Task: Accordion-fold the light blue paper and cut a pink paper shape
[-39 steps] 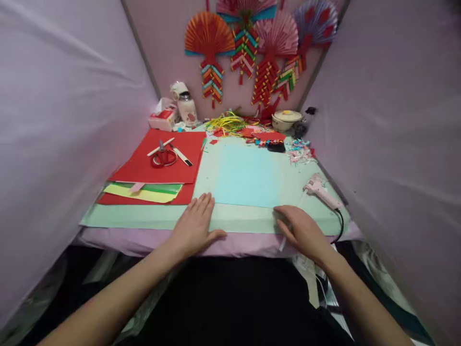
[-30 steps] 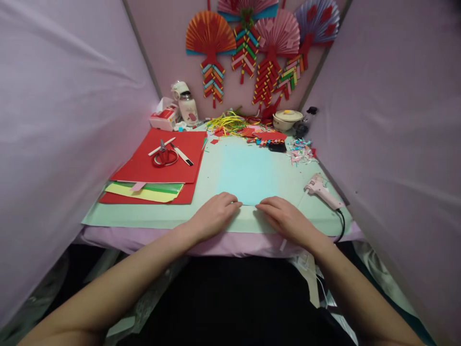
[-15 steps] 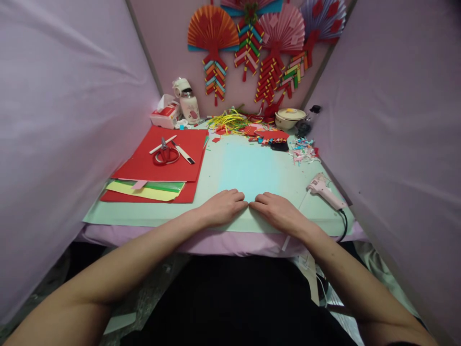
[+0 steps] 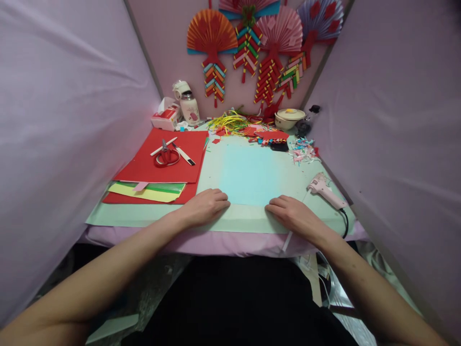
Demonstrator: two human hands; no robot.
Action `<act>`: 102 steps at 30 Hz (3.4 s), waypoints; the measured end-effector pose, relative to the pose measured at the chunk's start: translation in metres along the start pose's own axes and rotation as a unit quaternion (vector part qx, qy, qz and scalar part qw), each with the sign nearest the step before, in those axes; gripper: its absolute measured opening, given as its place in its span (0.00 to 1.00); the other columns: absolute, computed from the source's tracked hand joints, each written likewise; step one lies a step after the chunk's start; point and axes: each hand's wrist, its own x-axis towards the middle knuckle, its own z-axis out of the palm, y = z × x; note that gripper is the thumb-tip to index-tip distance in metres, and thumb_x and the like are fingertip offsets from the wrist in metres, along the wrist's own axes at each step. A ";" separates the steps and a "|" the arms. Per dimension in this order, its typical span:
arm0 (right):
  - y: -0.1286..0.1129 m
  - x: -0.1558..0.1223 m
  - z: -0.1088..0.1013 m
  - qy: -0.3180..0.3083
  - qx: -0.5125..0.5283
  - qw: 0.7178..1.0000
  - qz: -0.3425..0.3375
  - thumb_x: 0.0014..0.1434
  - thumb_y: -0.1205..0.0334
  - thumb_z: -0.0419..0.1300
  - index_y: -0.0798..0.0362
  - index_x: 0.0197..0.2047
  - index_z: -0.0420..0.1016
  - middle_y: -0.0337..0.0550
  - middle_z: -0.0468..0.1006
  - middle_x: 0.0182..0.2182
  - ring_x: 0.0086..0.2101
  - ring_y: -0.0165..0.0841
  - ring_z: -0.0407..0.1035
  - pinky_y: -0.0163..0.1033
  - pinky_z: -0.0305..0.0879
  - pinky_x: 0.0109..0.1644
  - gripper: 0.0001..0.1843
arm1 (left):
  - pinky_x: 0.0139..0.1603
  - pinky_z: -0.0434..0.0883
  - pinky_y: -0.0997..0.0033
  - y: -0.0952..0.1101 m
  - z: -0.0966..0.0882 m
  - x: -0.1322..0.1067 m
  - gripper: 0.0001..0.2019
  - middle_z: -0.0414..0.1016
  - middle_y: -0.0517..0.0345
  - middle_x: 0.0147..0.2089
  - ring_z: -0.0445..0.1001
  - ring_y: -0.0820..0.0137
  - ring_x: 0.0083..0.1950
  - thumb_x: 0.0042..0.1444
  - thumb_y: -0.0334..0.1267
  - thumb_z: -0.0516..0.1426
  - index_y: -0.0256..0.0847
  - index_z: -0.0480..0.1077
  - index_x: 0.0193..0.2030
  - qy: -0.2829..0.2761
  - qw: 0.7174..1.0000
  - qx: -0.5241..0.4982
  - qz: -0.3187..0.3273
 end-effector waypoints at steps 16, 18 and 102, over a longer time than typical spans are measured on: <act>0.014 -0.048 -0.006 0.090 0.032 0.993 0.074 0.64 0.70 0.49 0.51 0.42 0.75 0.49 0.76 0.41 0.41 0.39 0.69 0.45 0.67 0.43 0.14 | 0.42 0.69 0.63 -0.009 -0.011 -0.038 0.12 0.75 0.50 0.41 0.72 0.65 0.42 0.64 0.32 0.48 0.39 0.74 0.43 0.052 0.996 0.000 -0.071; 0.009 -0.043 -0.009 0.118 0.035 0.989 0.081 0.64 0.70 0.50 0.53 0.45 0.75 0.51 0.76 0.43 0.42 0.40 0.69 0.46 0.67 0.45 0.13 | 0.44 0.69 0.63 -0.002 -0.013 -0.030 0.11 0.74 0.49 0.43 0.71 0.64 0.43 0.64 0.31 0.48 0.38 0.73 0.43 0.071 0.995 -0.002 -0.075; -0.071 0.052 0.020 0.341 -0.049 0.936 0.080 0.62 0.65 0.59 0.48 0.50 0.74 0.45 0.78 0.43 0.44 0.36 0.68 0.45 0.57 0.50 0.12 | 0.46 0.75 0.66 0.071 0.016 0.051 0.15 0.74 0.59 0.39 0.75 0.71 0.42 0.46 0.41 0.67 0.39 0.70 0.37 0.468 0.439 -0.674 -0.366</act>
